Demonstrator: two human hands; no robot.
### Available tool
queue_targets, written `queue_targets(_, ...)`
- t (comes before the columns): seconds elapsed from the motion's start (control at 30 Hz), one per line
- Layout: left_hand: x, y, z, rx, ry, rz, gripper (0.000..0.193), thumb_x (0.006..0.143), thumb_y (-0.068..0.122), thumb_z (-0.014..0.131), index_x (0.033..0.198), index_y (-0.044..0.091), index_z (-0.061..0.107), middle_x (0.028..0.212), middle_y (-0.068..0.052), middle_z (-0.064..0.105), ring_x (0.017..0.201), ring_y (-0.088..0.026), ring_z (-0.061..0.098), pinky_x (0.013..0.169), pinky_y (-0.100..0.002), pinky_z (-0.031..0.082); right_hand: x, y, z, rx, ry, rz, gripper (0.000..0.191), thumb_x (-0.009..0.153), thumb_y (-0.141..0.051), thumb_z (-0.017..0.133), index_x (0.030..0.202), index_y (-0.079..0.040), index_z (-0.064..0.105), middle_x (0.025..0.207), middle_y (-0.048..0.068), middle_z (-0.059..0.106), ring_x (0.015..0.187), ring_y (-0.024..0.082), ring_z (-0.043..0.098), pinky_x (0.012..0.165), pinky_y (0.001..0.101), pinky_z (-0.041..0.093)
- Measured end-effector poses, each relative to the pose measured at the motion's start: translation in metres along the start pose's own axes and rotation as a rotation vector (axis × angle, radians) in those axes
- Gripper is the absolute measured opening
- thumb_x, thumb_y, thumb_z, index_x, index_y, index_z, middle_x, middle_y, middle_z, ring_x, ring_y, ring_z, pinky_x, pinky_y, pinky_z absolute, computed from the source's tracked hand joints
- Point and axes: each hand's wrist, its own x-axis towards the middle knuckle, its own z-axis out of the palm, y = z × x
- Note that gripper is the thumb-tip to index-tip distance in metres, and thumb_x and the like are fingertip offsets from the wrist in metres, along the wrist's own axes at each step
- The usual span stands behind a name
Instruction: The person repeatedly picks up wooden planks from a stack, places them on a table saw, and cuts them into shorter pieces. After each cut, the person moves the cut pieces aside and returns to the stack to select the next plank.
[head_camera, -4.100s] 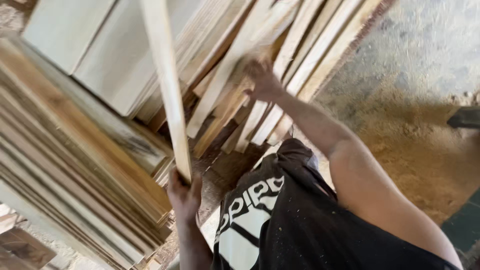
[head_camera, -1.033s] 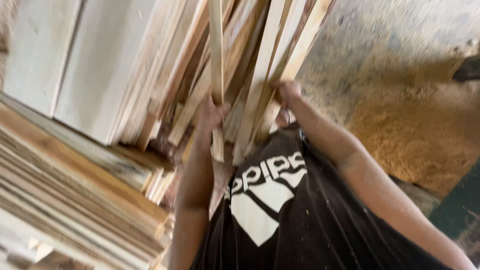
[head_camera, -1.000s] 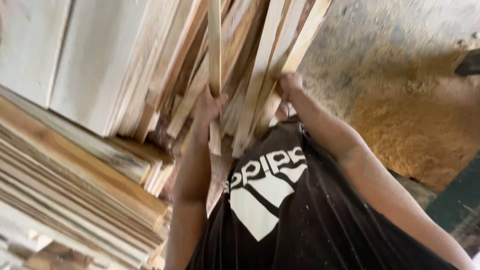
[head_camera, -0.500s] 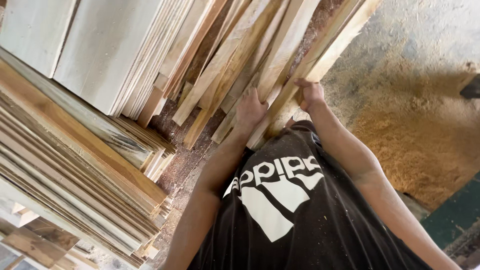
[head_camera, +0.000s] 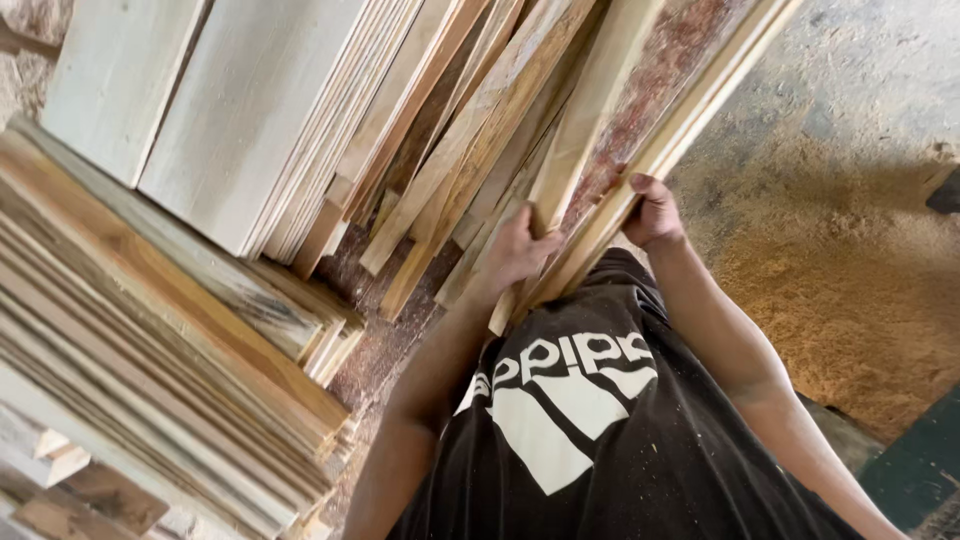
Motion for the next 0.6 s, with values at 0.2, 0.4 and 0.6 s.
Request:
queue_targets(0.2,-0.005,-0.032,-0.026,0.214,0.432,0.175,0.033,0.082,0.025,0.08,0.095,0.004,0.059,0.081,-0.015,0.066,0.073,-0.033,0.066,0.066,-0.046,0.054,0.044,-0.148,-0.02,-0.088,0.309,-0.237,0.009,0.102,-0.003,0.065,0.106,0.002,0.059,0.087,0.013,0.065,0.078,0.027,0.072,0.072,0.0437,0.067)
queue_targets(0.4,0.015,-0.009,-0.01,0.074,0.581,0.053,0.029,0.08,0.016,0.082,0.079,0.006,0.055,0.064,-0.008,0.06,0.058,-0.019,0.057,0.056,-0.037,0.049,0.161,-0.296,-0.082,-0.407,0.587,-0.315,0.043,0.094,-0.01,0.088,0.126,0.001,0.062,0.106,0.012,0.075,0.092,0.023,0.079,0.083,0.0378,0.067)
queue_targets(0.6,0.038,0.03,0.0,0.046,0.725,0.014,0.029,0.083,0.014,0.081,0.08,0.006,0.053,0.063,-0.002,0.057,0.057,-0.012,0.052,0.053,-0.031,0.046,0.287,-0.398,-0.103,-0.692,0.665,-0.27,0.053,0.091,-0.01,0.089,0.131,0.003,0.057,0.111,0.014,0.074,0.098,0.026,0.077,0.086,0.0418,0.065)
